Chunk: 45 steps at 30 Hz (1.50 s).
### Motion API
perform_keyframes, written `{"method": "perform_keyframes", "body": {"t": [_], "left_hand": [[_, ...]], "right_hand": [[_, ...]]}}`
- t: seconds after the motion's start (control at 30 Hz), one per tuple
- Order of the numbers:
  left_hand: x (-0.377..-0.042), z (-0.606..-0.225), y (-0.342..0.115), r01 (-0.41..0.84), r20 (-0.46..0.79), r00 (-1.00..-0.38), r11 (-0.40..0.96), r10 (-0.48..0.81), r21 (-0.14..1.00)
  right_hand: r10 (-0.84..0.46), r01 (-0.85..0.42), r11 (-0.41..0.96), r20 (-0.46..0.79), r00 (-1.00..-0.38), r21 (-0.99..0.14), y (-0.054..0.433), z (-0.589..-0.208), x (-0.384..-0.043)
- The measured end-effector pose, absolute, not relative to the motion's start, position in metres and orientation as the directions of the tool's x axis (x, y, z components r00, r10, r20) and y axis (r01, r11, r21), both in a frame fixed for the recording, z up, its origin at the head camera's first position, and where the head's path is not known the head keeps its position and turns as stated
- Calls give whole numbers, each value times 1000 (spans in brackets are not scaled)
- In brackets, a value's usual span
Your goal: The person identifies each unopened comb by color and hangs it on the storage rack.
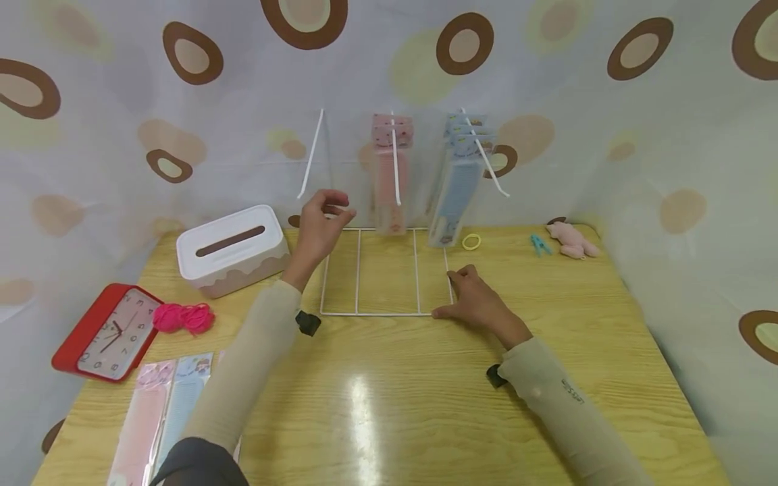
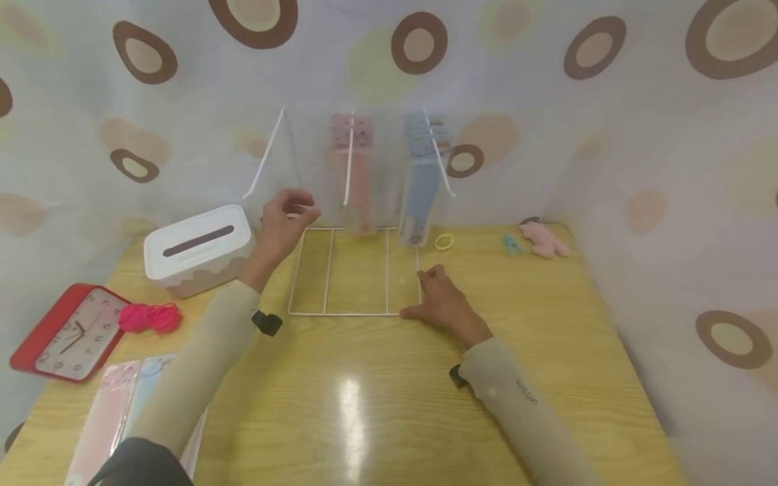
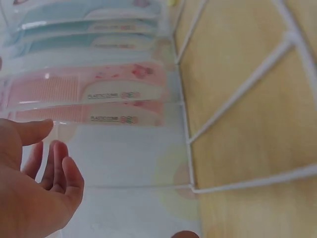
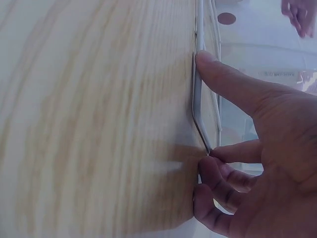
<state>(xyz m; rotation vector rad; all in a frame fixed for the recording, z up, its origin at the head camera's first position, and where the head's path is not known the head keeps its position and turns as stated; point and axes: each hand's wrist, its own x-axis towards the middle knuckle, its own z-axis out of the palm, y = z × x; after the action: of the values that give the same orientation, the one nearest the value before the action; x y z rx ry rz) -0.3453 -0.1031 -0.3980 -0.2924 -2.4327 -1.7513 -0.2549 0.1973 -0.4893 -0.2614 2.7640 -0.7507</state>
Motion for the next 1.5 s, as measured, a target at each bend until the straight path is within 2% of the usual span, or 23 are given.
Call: {"method": "perform_keyframes", "body": {"t": [0.13, 0.3, 0.4, 0.63, 0.83, 1.07, 1.5], "left_hand": [[-317, -410, -118, 227, 158, -968, 413, 195, 882], [-276, -416, -140, 235, 27, -931, 543, 364, 806], [-251, -417, -158, 232, -36, -919, 612, 394, 756], [-204, -432, -202, 109, -161, -956, 807, 245, 580], [-177, -443, -228, -1, -207, -972, 883, 109, 469], [-146, -449, -260, -86, -188, -982, 915, -12, 394], [-115, -449, -288, -302, -364, -911, 914, -193, 272]], "right_hand": [[-243, -104, 851, -210, -947, -515, 198, -491, -256], [-238, -97, 853, -216, -947, -513, 198, -490, -256], [-234, -91, 852, -220, -947, -515, 198, -491, -257], [-239, -91, 851, -227, -944, -517, 199, -492, -256], [-240, -98, 849, -215, -947, -519, 198, -489, -255], [-236, -89, 839, -211, -948, -537, 196, -491, -253], [-225, -64, 826, -223, -948, -560, 197, -492, -253]]}}
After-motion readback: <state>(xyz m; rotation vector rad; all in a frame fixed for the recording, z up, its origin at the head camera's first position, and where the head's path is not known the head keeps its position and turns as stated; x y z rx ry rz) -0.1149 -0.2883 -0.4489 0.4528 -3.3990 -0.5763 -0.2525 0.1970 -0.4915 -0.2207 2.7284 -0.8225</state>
